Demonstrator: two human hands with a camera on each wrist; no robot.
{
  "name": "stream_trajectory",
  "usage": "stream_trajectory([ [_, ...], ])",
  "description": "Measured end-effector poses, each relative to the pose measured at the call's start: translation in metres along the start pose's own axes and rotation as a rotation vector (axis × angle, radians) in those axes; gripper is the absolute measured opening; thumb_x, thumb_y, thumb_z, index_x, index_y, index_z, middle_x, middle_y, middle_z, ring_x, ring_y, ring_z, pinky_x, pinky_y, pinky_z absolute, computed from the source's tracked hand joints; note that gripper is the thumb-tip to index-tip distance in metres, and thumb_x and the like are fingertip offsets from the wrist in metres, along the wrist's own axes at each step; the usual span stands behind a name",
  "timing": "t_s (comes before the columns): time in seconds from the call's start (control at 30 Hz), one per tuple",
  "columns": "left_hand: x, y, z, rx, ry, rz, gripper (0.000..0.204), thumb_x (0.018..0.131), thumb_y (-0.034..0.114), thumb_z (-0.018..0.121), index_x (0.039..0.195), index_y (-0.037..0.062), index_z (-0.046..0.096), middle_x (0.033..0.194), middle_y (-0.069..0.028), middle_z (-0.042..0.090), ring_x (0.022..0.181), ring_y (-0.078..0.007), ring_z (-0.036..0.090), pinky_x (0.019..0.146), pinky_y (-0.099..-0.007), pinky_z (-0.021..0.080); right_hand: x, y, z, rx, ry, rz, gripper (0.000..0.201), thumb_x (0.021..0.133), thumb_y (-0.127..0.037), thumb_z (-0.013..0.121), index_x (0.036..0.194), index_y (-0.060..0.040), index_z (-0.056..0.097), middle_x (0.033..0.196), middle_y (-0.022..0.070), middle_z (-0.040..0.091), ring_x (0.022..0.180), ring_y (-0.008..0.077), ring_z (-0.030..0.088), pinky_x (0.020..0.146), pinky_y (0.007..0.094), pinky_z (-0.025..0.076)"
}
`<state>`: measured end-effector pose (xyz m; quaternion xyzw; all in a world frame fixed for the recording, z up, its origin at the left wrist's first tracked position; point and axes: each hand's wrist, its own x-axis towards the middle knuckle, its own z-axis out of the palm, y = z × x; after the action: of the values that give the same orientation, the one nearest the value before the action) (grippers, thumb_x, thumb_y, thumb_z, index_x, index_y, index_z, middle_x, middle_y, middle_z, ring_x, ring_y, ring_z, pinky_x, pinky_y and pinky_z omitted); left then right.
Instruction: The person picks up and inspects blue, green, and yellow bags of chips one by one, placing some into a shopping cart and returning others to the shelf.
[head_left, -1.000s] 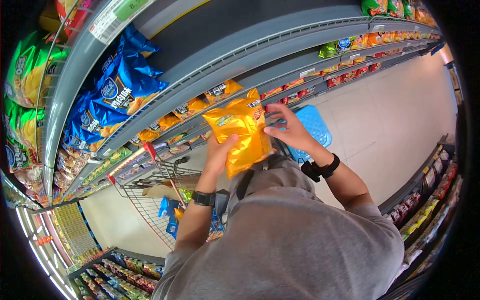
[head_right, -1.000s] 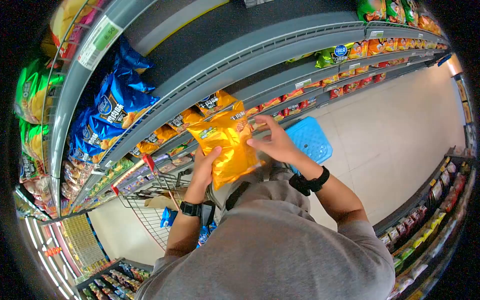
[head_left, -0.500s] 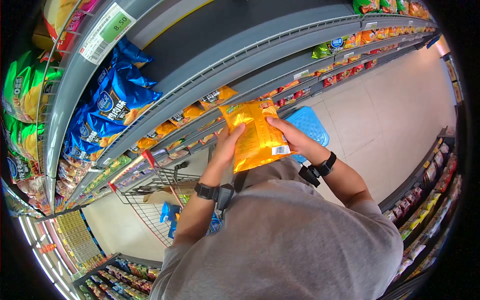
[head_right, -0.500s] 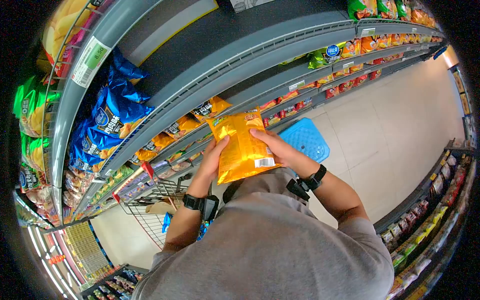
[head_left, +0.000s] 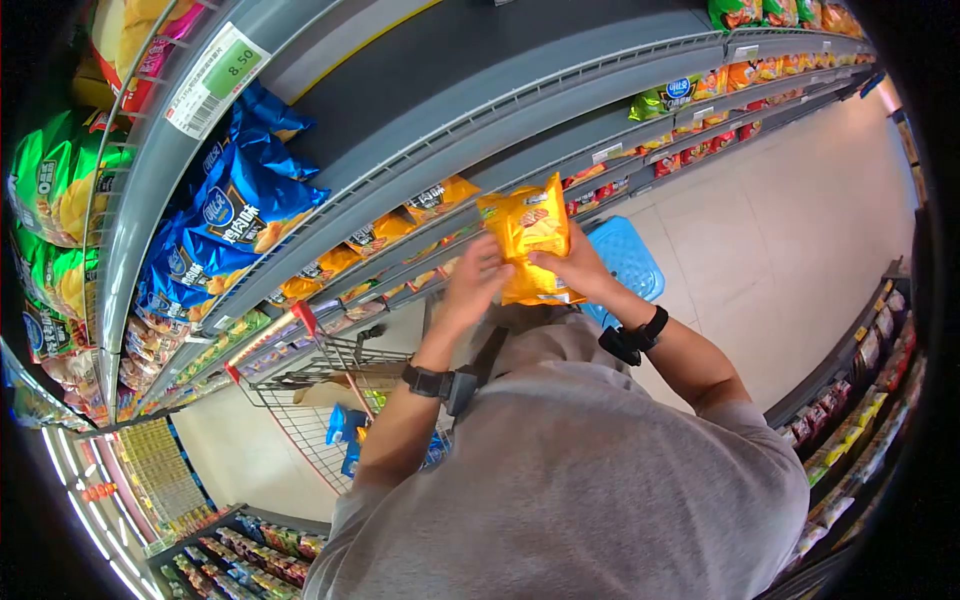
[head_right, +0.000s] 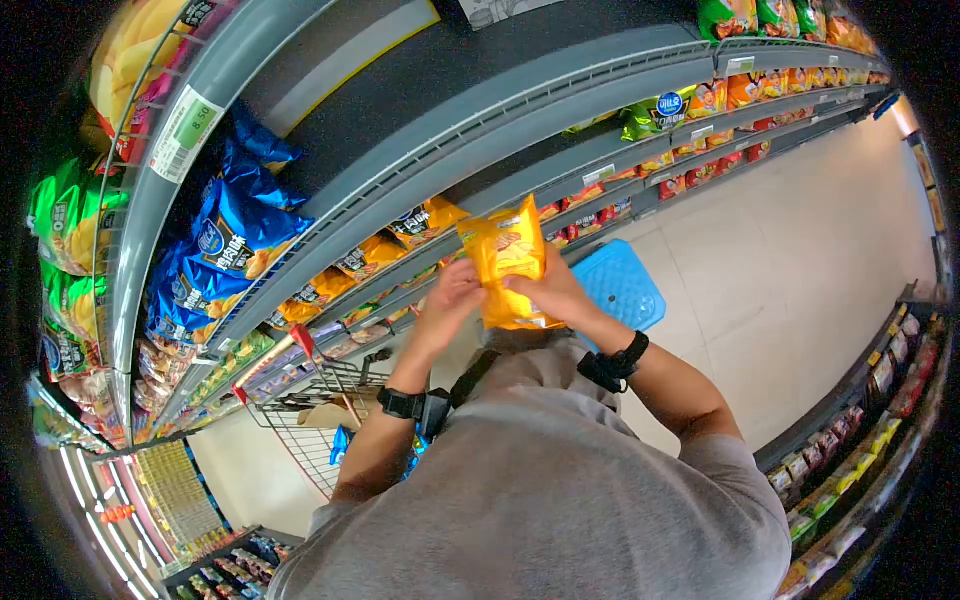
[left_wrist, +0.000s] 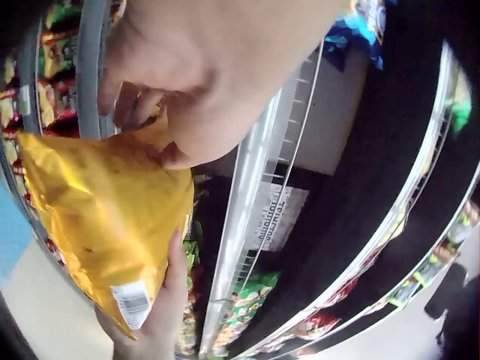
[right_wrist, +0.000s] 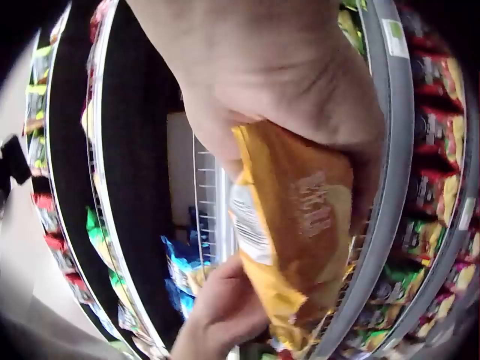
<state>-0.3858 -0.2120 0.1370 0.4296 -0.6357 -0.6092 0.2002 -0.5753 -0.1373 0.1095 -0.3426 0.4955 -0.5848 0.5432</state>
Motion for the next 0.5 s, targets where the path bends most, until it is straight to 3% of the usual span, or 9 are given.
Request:
stream_trajectory([
  [0.07,-0.002,0.002,0.014,-0.070,-0.030,0.064,0.070,0.083,0.019,0.071,0.137,0.0013,0.031,0.125,-0.0144,0.054,0.111,-0.0237,0.055,0.092,-0.0361,0.047,-0.010,-0.006,0.004,-0.171,-0.023,-0.002,0.064,0.081,-0.018,0.073,0.132,0.0026,0.041,0.129,0.0144,0.049,0.118,0.0215,0.049,0.088,0.0328,0.050],
  [0.17,0.012,0.000,0.013,-0.230,0.081,-0.145,0.059,0.083,0.016,0.070,0.132,0.0009,0.039,0.120,-0.0123,0.057,0.106,-0.0211,0.058,0.088,-0.0336,0.049,-0.022,-0.015,0.012,-0.145,-0.184,0.031,0.074,0.082,-0.018,0.074,0.141,-0.0040,0.031,0.136,0.0133,0.043,0.120,0.0223,0.047,0.090,0.0350,0.051],
  [0.2,0.013,0.004,0.008,-0.274,0.044,-0.170,0.049,0.084,0.013,0.069,0.127,0.0006,0.047,0.115,-0.0097,0.060,0.102,-0.0185,0.060,0.086,-0.0311,0.050,-0.019,-0.013,0.006,-0.191,-0.229,0.035,0.078,0.081,-0.022,0.074,0.143,-0.0047,0.030,0.139,0.0152,0.038,0.120,0.0252,0.047,0.090,0.0366,0.051],
  [0.3,0.017,-0.013,0.004,-0.376,0.015,-0.227,0.043,0.087,0.014,0.065,0.125,0.0025,0.049,0.113,-0.0068,0.062,0.099,-0.0180,0.061,0.086,-0.0312,0.050,-0.001,0.002,-0.017,-0.386,-0.045,0.032,0.075,0.082,-0.024,0.074,0.141,-0.0026,0.032,0.138,0.0156,0.040,0.120,0.0253,0.047,0.090,0.0347,0.050],
  [0.33,0.017,-0.017,0.006,-0.434,0.013,-0.219,0.040,0.089,0.014,0.063,0.125,0.0027,0.050,0.111,-0.0070,0.063,0.098,-0.0182,0.062,0.087,-0.0315,0.050,0.005,0.003,-0.022,-0.326,-0.018,0.142,0.071,0.082,-0.024,0.074,0.137,-0.0003,0.036,0.132,0.0135,0.048,0.118,0.0213,0.049,0.089,0.0317,0.049],
  [0.43,0.025,-0.019,0.007,-0.571,-0.074,-0.215,0.042,0.090,0.016,0.062,0.127,0.0024,0.047,0.113,-0.0078,0.062,0.099,-0.0173,0.061,0.086,-0.0309,0.050,0.013,-0.017,-0.027,0.006,-0.259,0.223,0.074,0.078,-0.032,0.077,0.131,0.0031,0.041,0.122,0.0160,0.056,0.114,0.0212,0.053,0.098,0.0335,0.041],
  [0.5,0.047,-0.020,-0.003,-0.209,0.002,-0.106,0.046,0.090,0.017,0.063,0.130,0.0027,0.044,0.114,-0.0082,0.061,0.098,-0.0172,0.061,0.086,-0.0313,0.049,0.037,0.003,-0.035,-0.121,-0.126,0.150,0.071,0.076,-0.026,0.077,0.130,0.0041,0.042,0.119,0.0162,0.058,0.111,0.0238,0.056,0.097,0.0333,0.042],
])
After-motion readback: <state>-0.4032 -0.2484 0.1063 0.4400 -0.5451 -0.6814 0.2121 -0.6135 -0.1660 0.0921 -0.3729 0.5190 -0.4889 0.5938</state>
